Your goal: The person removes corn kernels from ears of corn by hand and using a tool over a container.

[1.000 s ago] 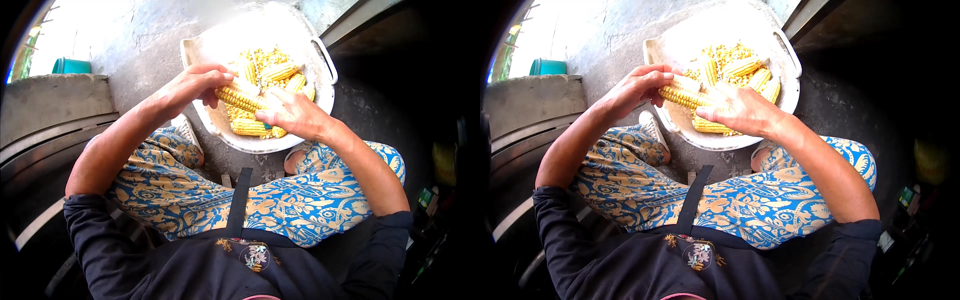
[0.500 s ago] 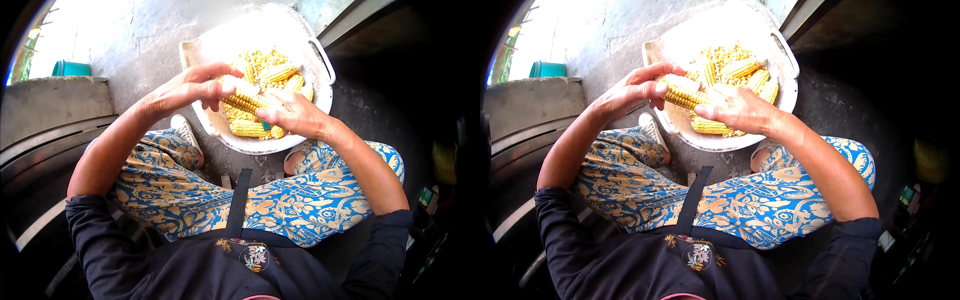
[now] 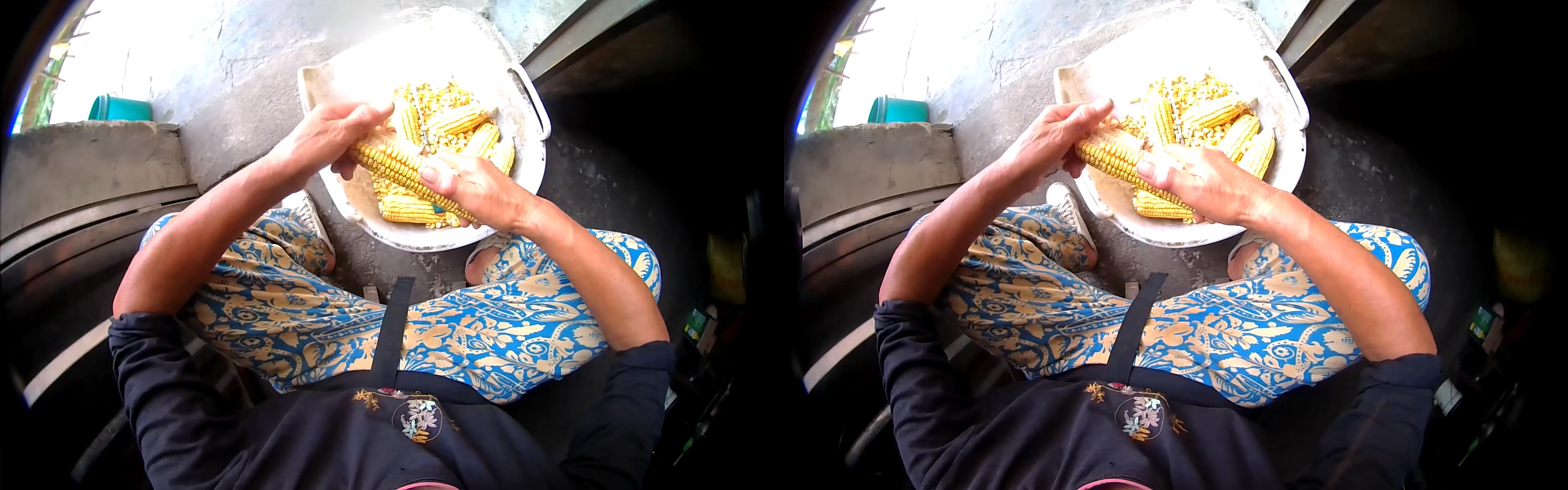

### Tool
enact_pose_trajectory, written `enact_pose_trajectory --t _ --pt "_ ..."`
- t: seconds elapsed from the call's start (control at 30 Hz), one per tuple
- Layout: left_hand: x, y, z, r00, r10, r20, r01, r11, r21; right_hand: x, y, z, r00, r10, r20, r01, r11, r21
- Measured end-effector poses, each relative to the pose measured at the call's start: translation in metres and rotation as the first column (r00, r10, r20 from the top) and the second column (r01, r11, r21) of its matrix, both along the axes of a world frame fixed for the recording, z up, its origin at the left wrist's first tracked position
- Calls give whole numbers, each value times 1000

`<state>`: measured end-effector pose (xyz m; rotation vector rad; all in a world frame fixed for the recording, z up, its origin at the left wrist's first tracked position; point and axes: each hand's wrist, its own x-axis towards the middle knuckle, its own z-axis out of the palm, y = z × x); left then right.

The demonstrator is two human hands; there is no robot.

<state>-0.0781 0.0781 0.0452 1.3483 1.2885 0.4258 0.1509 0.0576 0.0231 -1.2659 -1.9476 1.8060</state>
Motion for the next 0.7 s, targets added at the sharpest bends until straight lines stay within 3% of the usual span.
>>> enact_pose_trajectory --t 0.1,0.13,0.23,0.37,0.43,0.57,0.7 --pt "-8 8 -4 993 27 117 3 969 -247 2 0 9 1000 -5 24 6 999 -48" --pt "-9 8 -5 993 24 119 6 969 -246 3 1 13 1000 -8 16 9 996 -84" --pt "-16 9 -8 912 15 410 119 947 -300 8 4 4 999 35 5 -35 999 -28" --pt "-23 12 -12 900 -29 435 169 943 -287 8 4 3 999 47 -25 -47 999 -10" --pt "-27 13 -19 850 30 525 184 918 -350 8 5 5 998 59 -26 -59 998 -12" --pt "-27 12 -23 849 46 526 169 920 -355 9 5 8 998 66 -1 -66 997 -25" --pt "-17 10 -19 927 78 366 59 935 -349 7 2 1 998 46 43 -45 999 -24"
